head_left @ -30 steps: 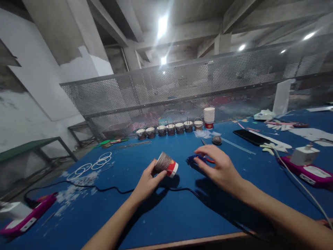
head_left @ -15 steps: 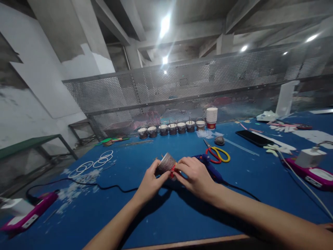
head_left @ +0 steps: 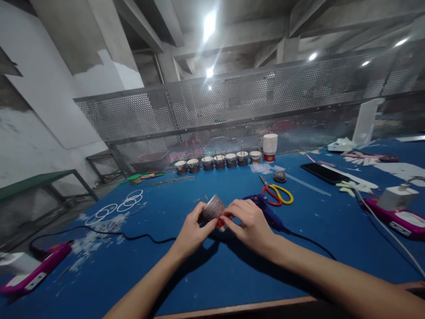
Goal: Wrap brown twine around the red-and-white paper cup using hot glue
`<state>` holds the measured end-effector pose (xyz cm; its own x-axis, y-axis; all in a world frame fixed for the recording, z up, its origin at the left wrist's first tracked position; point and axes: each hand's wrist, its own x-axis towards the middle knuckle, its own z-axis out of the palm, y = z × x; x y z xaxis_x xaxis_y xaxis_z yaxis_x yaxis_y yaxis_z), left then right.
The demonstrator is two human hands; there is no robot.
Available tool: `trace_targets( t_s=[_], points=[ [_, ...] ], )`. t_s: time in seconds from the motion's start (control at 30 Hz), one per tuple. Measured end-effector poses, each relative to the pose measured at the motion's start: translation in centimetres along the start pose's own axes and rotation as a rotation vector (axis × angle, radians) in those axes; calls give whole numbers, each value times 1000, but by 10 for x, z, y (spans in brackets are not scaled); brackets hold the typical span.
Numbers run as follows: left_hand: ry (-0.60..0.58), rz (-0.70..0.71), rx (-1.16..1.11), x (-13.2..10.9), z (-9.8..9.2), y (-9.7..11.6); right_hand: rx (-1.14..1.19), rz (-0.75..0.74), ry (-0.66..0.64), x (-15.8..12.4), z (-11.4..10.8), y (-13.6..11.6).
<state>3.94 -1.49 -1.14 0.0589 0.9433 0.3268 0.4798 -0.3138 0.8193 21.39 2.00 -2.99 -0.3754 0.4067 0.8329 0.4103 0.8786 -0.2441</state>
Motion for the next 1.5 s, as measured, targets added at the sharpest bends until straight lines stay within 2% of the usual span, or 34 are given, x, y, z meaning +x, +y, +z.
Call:
trace_targets(
  t_s=[0.23, 0.47, 1.5],
  points=[
    [-6, 49, 4, -1, 0, -5, 10, 44, -7, -1, 1, 2],
    [2, 76, 37, 0, 1, -1, 2, 37, -29, 0, -2, 4],
    [-92, 21, -1, 2, -7, -8, -7, 13, -102, 0, -9, 9]
  ],
)
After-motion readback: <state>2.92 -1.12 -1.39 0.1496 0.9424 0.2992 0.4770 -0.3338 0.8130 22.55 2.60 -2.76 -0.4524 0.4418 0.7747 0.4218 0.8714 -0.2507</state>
